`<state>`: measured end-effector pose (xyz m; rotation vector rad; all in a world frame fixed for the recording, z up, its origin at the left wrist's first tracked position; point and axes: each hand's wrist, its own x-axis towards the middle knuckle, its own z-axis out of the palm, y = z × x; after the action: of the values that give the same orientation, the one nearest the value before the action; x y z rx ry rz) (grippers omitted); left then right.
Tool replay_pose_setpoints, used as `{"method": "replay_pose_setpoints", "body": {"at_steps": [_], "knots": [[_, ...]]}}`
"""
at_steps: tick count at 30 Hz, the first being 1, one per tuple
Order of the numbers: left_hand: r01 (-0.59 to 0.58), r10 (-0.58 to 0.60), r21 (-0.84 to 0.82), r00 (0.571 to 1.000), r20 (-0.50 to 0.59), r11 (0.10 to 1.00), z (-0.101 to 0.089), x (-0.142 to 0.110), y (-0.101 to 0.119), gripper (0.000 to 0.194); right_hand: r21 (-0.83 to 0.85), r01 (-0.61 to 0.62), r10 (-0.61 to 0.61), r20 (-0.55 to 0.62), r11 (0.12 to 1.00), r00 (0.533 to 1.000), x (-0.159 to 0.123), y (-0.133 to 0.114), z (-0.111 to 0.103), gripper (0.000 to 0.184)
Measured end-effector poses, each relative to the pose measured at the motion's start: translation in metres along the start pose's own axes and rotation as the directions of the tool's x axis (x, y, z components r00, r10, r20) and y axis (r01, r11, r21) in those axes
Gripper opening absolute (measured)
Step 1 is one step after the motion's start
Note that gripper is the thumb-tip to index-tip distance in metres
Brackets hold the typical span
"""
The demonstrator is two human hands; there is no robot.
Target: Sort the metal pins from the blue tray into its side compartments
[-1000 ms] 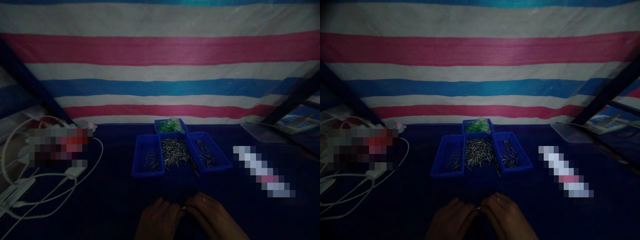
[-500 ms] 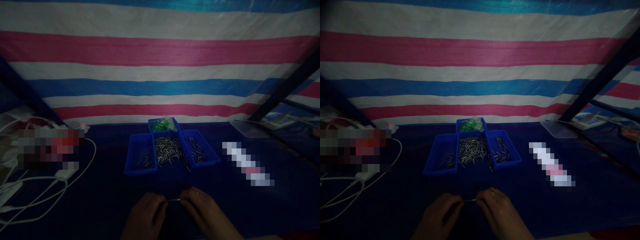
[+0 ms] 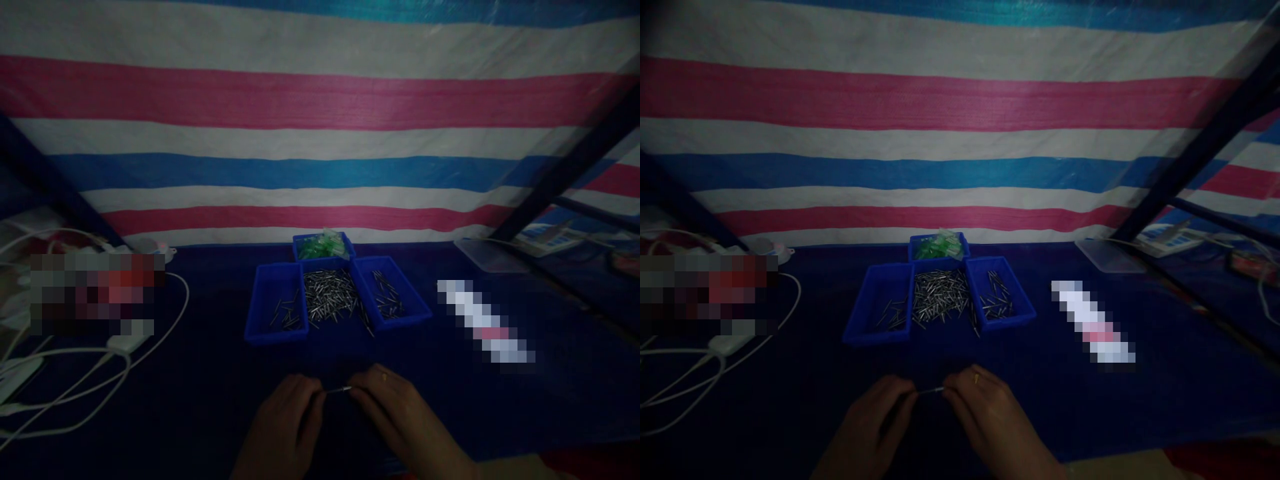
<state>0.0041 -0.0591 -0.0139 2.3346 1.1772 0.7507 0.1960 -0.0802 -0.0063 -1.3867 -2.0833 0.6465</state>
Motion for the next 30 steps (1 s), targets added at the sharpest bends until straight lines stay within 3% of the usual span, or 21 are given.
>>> {"method": "replay_pose_setpoints", "body": {"at_steps": [9, 18, 30], "knots": [[0.053, -0.049, -0.056, 0.996, 0.071, 0.997, -0.0020, 0.0021, 0.0024, 0.021, -0.051, -0.001, 0.002, 0.015, 0.999, 1.000, 0.0016, -0.0030, -0.0008, 0.020], [0.109, -0.096, -0.100, 0.988, 0.124, 0.989, 0.0003, -0.0010, -0.0011, 0.015, 0.027, -0.009, 0.010, -0.047, 1.000, 0.999, 0.0010, 0.0002, -0.0004, 0.013], [0.062, -0.057, -0.074, 0.997, 0.060, 0.995, -0.0033, -0.0007, 0.0042, 0.017, 0.009, 0.004, -0.004, 0.034, 1.000, 0.999, 0.0028, -0.0057, -0.0028, 0.019]]}}
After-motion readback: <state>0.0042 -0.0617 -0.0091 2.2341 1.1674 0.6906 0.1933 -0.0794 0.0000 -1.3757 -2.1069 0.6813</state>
